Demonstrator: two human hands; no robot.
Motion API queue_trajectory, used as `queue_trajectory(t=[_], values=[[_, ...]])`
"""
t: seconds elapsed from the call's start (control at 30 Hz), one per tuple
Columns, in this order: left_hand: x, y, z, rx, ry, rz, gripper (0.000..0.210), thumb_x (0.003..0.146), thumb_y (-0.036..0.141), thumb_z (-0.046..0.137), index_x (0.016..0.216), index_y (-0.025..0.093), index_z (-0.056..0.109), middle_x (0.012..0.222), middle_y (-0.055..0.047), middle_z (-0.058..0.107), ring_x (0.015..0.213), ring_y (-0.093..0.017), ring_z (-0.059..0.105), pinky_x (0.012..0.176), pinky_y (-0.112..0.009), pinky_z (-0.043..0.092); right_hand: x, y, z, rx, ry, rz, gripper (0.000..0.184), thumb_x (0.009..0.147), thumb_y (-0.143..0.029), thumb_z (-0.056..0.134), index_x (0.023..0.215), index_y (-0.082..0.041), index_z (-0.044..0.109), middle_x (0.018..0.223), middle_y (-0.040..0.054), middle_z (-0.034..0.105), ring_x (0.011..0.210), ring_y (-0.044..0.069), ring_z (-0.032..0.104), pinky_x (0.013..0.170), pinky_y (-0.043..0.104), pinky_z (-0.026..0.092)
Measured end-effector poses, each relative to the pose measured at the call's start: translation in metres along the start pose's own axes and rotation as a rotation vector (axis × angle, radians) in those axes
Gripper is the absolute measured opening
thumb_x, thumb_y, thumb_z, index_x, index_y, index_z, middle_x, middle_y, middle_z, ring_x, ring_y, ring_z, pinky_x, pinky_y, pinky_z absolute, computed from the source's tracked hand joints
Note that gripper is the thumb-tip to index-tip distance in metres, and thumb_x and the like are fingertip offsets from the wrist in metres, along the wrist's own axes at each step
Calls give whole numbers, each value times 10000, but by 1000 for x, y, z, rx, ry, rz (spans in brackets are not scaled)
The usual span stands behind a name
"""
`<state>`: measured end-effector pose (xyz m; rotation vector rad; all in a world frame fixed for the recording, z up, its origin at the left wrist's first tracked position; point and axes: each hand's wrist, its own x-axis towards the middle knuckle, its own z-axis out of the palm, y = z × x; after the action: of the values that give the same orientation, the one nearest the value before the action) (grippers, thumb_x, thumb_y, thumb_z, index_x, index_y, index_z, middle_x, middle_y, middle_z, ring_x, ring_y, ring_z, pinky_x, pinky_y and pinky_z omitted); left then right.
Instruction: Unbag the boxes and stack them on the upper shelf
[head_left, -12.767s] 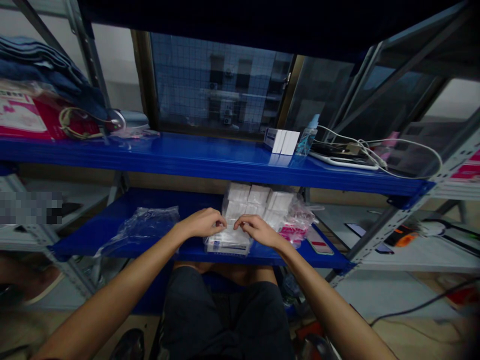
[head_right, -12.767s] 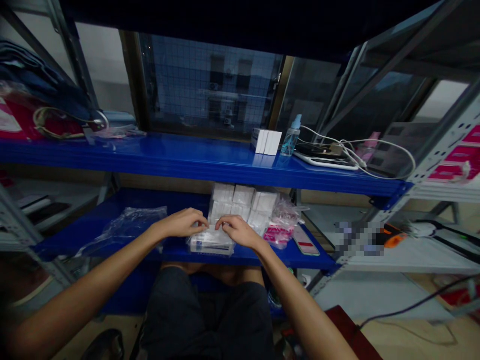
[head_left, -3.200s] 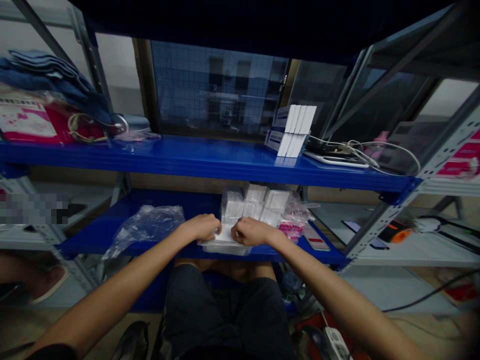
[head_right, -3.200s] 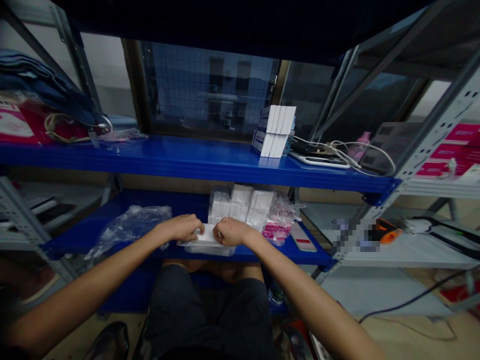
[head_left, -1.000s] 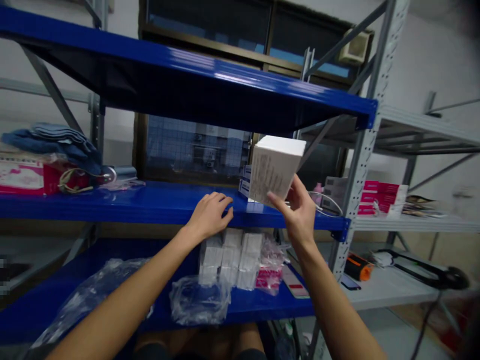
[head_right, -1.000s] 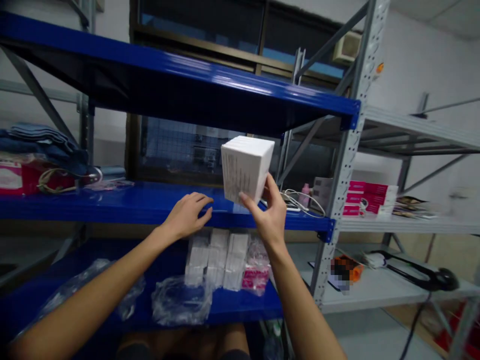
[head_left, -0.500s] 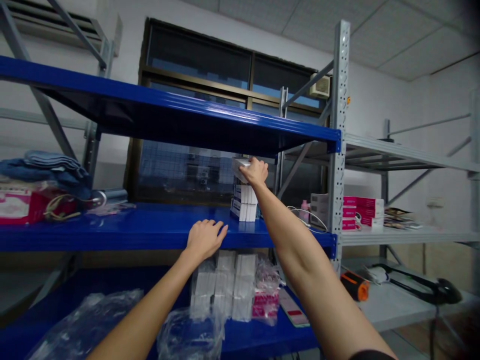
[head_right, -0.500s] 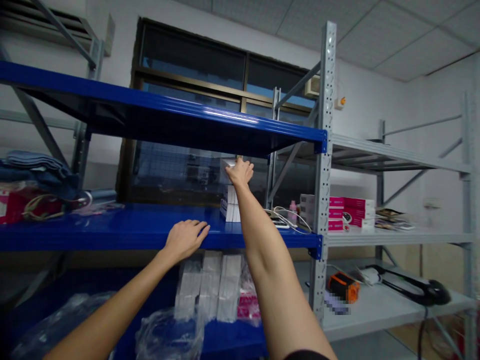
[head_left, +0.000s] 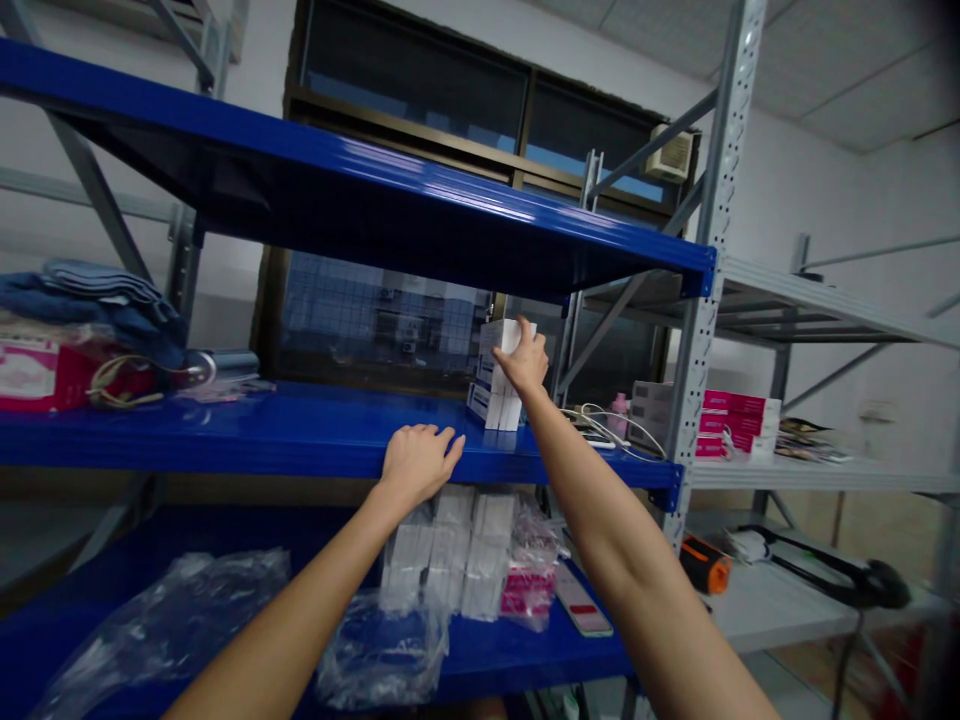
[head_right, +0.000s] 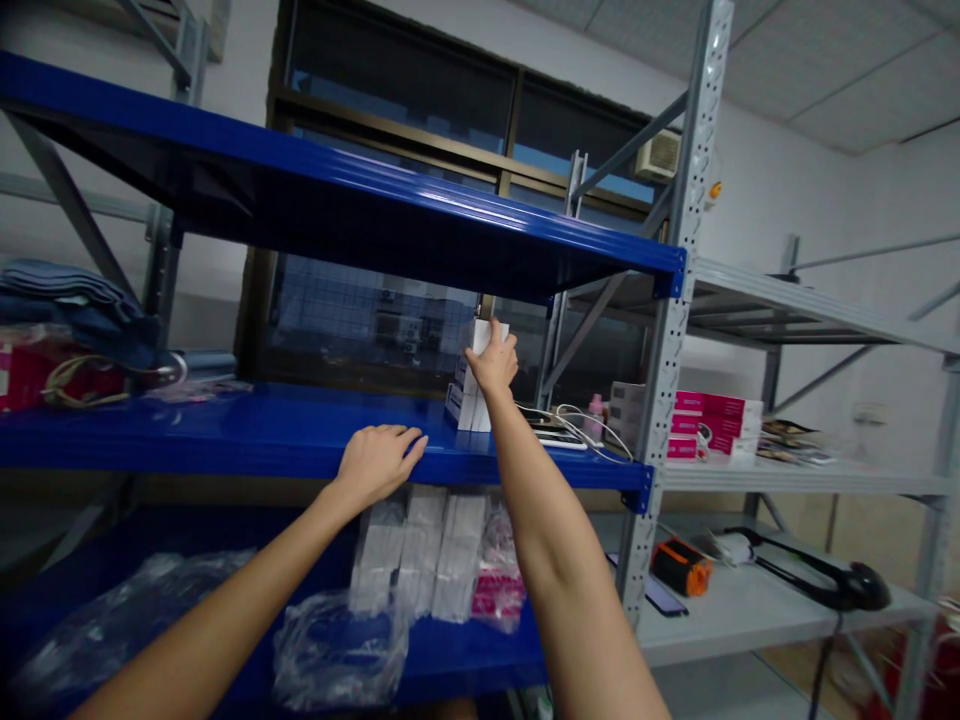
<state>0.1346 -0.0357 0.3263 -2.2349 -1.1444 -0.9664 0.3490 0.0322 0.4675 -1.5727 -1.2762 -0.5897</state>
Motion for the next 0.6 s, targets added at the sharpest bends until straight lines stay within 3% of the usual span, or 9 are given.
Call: queue_trajectory(t=[0.1,0.2,0.3,0.47,0.6], values=[[0,1,0,0,4,-7,480,1063,470,337,1076,212,741,968,-134,762,864,-265,704,769,-364,457,-4,-2,2,0,-18,-1,935,828,-551,746,1595,-360,248,1334,153,462,1179,380,606,959,475,504],[0,2,0,2,9,-19,465,1060,465,350,1069,214,741,967,-123,763,868,-256,702,775,-355,461,-5,-5,4,-16,-45,13,1059,794,-477,801,1619,-398,141,1330,148,458,1191,385,600,960,480,502],[0,3,0,1,14,-15,466,1062,459,346,1072,213,741,966,-122,763,867,-254,701,775,-354,462,-4,-4,5,-16,-77,40,1073,817,-420,783,1626,-412,79,1323,141,463,1151,363,625,975,472,495],[-2,4,-1,38,1,-5,489,1073,454,314,1070,208,737,975,-125,760,883,-264,706,775,-355,460,-3,-1,4,39,-108,38,1062,809,-425,785,1624,-393,106,1338,147,475,1177,369,602,983,473,483],[1,4,-3,16,-17,-2,490,1074,453,314,1097,200,733,999,-137,760,903,-280,716,805,-378,476,-22,-13,-5,52,68,-9,973,806,-411,764,1607,-306,221,1475,183,407,1355,403,442,1061,521,419]])
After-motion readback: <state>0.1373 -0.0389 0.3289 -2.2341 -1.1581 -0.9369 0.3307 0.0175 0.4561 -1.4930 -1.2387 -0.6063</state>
